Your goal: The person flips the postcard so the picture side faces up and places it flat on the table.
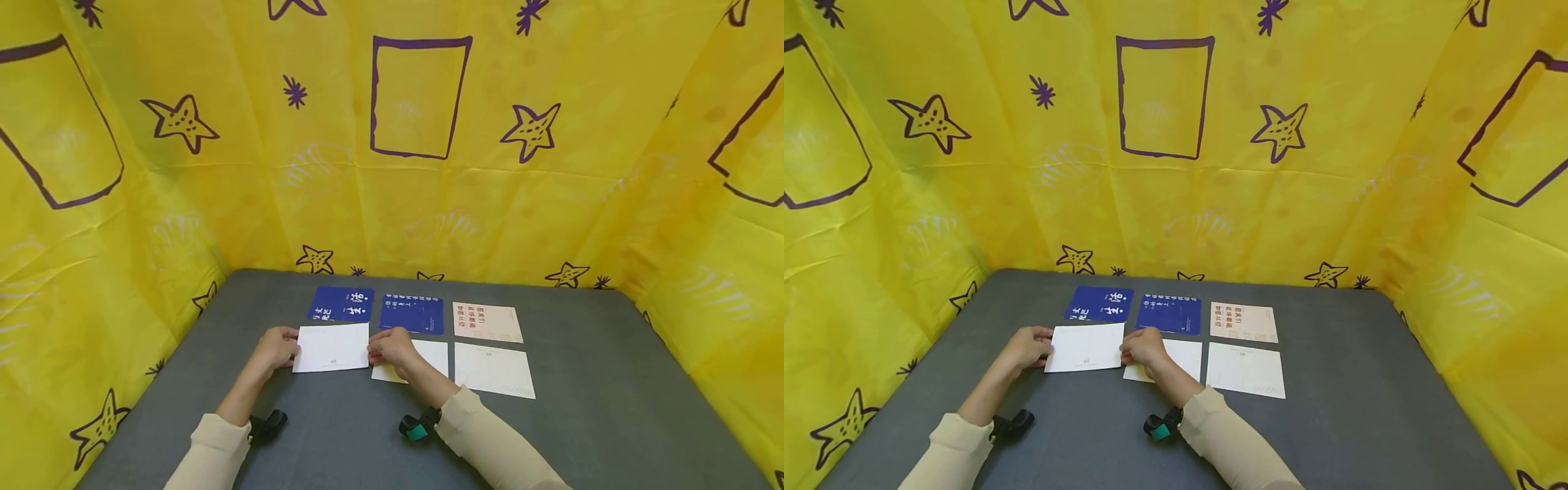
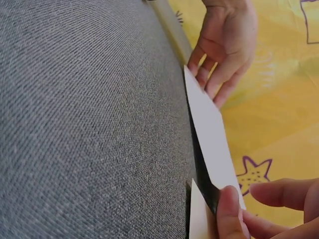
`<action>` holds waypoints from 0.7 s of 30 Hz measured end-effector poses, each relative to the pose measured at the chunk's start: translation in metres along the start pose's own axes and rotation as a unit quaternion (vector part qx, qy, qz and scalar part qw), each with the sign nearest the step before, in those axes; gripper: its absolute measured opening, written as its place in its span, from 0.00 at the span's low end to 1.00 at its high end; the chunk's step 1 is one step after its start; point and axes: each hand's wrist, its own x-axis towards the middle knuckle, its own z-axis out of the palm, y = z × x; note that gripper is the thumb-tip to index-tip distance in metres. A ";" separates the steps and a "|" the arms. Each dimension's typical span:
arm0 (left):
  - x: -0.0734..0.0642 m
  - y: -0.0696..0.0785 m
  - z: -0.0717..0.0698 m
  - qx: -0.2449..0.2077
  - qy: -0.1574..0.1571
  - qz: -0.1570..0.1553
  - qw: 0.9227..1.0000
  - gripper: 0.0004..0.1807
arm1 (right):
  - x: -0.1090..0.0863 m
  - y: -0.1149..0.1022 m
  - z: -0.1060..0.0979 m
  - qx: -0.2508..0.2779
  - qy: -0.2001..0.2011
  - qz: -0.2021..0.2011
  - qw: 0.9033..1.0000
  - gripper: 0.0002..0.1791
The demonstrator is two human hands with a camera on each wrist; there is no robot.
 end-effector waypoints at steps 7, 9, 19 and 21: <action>-0.001 0.003 -0.001 -0.030 0.016 0.003 0.999 0.24 | 0.000 -0.001 0.002 -0.003 0.026 0.000 1.000 0.12; -0.001 0.004 -0.001 -0.038 0.021 0.001 0.999 0.22 | 0.000 -0.002 0.002 0.000 0.038 -0.006 0.999 0.11; -0.002 0.007 -0.002 -0.069 0.049 0.006 0.996 0.18 | -0.001 -0.002 0.004 0.034 0.077 -0.023 0.996 0.08; -0.002 0.008 -0.001 -0.063 0.055 0.005 0.996 0.17 | 0.000 -0.002 0.003 0.036 0.081 -0.023 0.996 0.08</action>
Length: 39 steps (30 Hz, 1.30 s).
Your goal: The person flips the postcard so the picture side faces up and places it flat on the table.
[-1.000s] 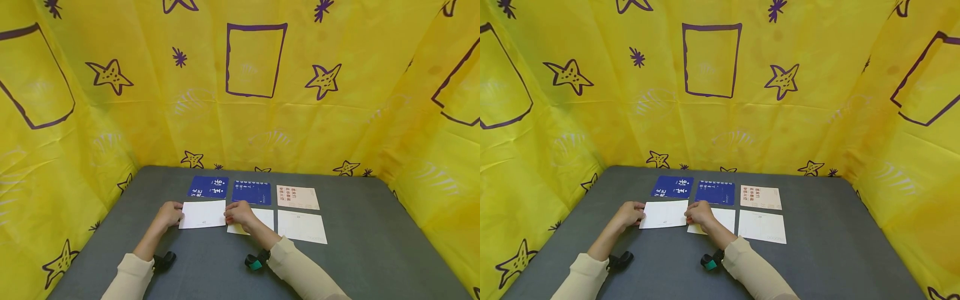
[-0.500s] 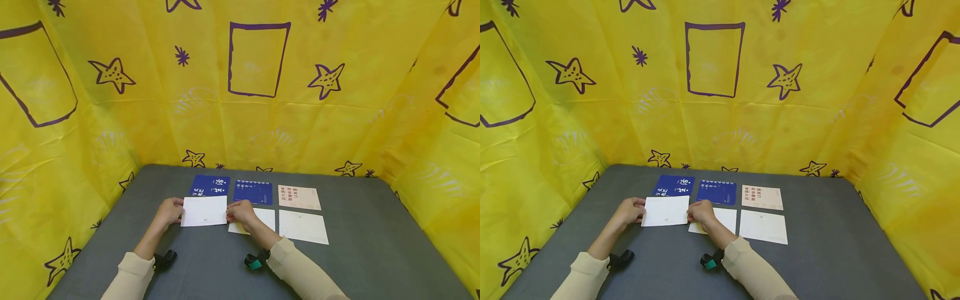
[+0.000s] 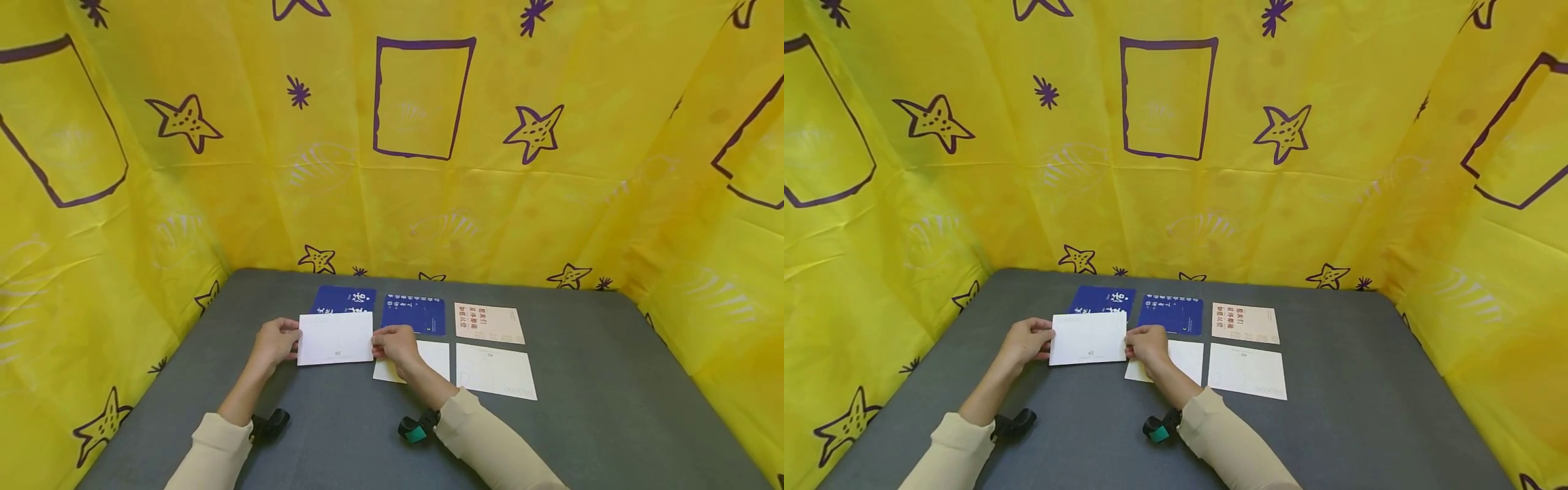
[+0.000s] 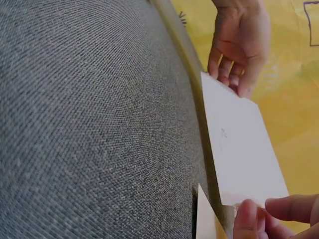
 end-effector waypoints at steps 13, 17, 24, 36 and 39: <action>-0.003 0.006 0.000 -0.019 0.017 0.027 0.999 0.15 | -0.001 -0.002 -0.002 0.012 0.005 -0.017 1.000 0.07; -0.003 0.006 -0.002 -0.027 0.018 0.030 0.999 0.15 | -0.002 -0.003 -0.003 0.001 0.006 -0.028 1.000 0.07; -0.003 0.006 -0.005 -0.023 0.010 0.037 0.999 0.15 | -0.002 -0.005 -0.006 -0.013 0.008 -0.042 0.999 0.07; -0.005 0.010 -0.008 -0.033 -0.024 0.045 0.998 0.15 | -0.007 -0.013 -0.013 0.010 0.001 -0.066 0.998 0.04; -0.005 0.010 -0.009 -0.039 -0.033 0.040 0.998 0.15 | -0.005 -0.014 -0.013 0.011 0.003 -0.053 0.999 0.06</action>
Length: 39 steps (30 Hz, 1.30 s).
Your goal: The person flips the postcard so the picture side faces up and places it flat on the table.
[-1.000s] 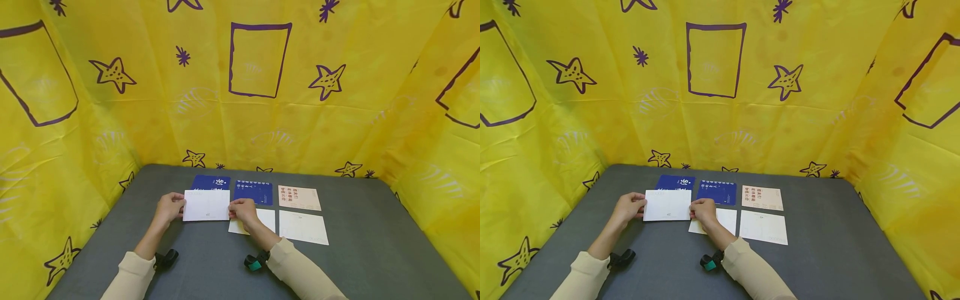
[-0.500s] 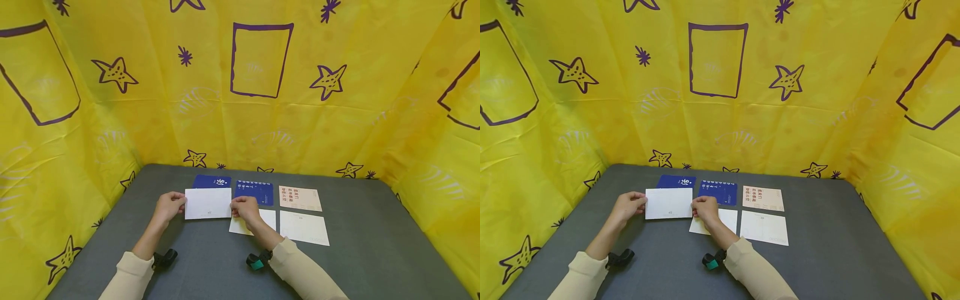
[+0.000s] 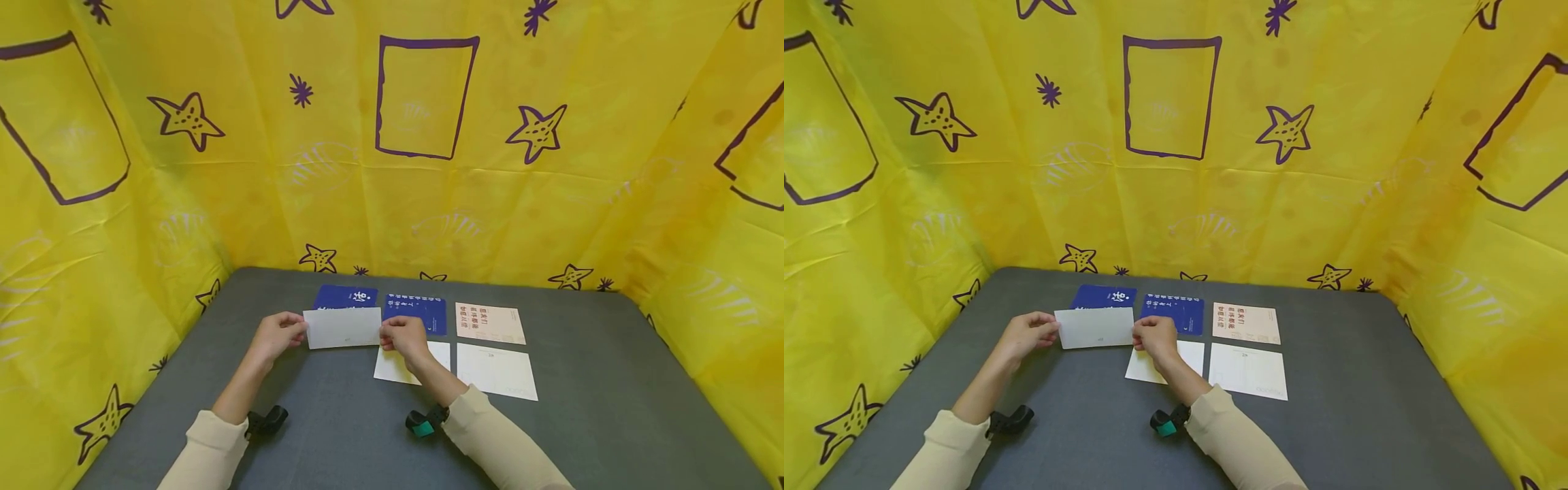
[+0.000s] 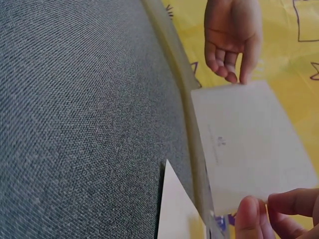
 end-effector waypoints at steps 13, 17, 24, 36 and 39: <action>0.002 -0.002 -0.004 -0.046 -0.020 0.006 0.999 0.15 | 0.003 0.001 -0.002 -0.013 0.000 -0.024 1.000 0.08; 0.001 -0.003 -0.005 -0.056 -0.017 -0.001 0.998 0.16 | 0.003 0.004 -0.002 -0.014 -0.004 -0.032 0.999 0.08; 0.001 -0.004 -0.006 -0.087 -0.015 -0.007 0.996 0.18 | 0.004 0.006 -0.001 -0.013 -0.004 -0.034 0.999 0.09; 0.002 -0.006 -0.005 -0.071 -0.004 -0.032 0.997 0.18 | 0.004 0.009 0.000 -0.021 -0.011 -0.022 0.999 0.09; 0.002 -0.008 -0.006 -0.062 -0.010 -0.029 0.998 0.18 | 0.004 0.009 0.001 -0.025 -0.011 -0.015 1.000 0.09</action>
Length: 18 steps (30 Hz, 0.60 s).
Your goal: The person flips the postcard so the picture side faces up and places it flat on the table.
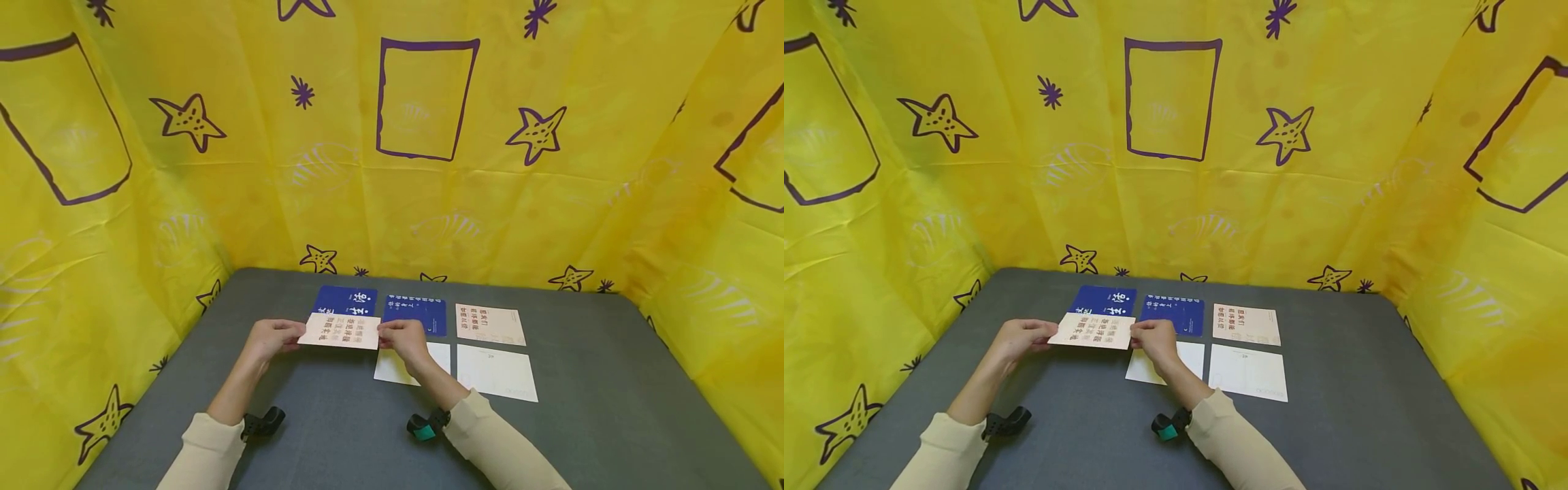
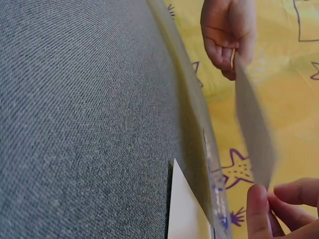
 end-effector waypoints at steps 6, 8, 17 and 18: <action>0.000 -0.003 -0.002 0.004 0.000 0.006 1.000 0.21 | 0.000 0.001 0.006 0.005 0.003 -0.005 1.000 0.11; 0.000 -0.004 -0.003 0.006 -0.001 0.002 1.000 0.21 | 0.000 0.003 0.008 0.015 0.007 -0.008 1.000 0.15; 0.003 -0.010 -0.003 0.024 -0.005 0.000 1.000 0.18 | -0.001 0.006 0.016 0.028 0.014 0.000 1.000 0.16; 0.003 -0.010 -0.003 0.031 -0.006 0.001 0.999 0.18 | -0.001 0.006 0.017 0.029 0.013 0.001 1.000 0.17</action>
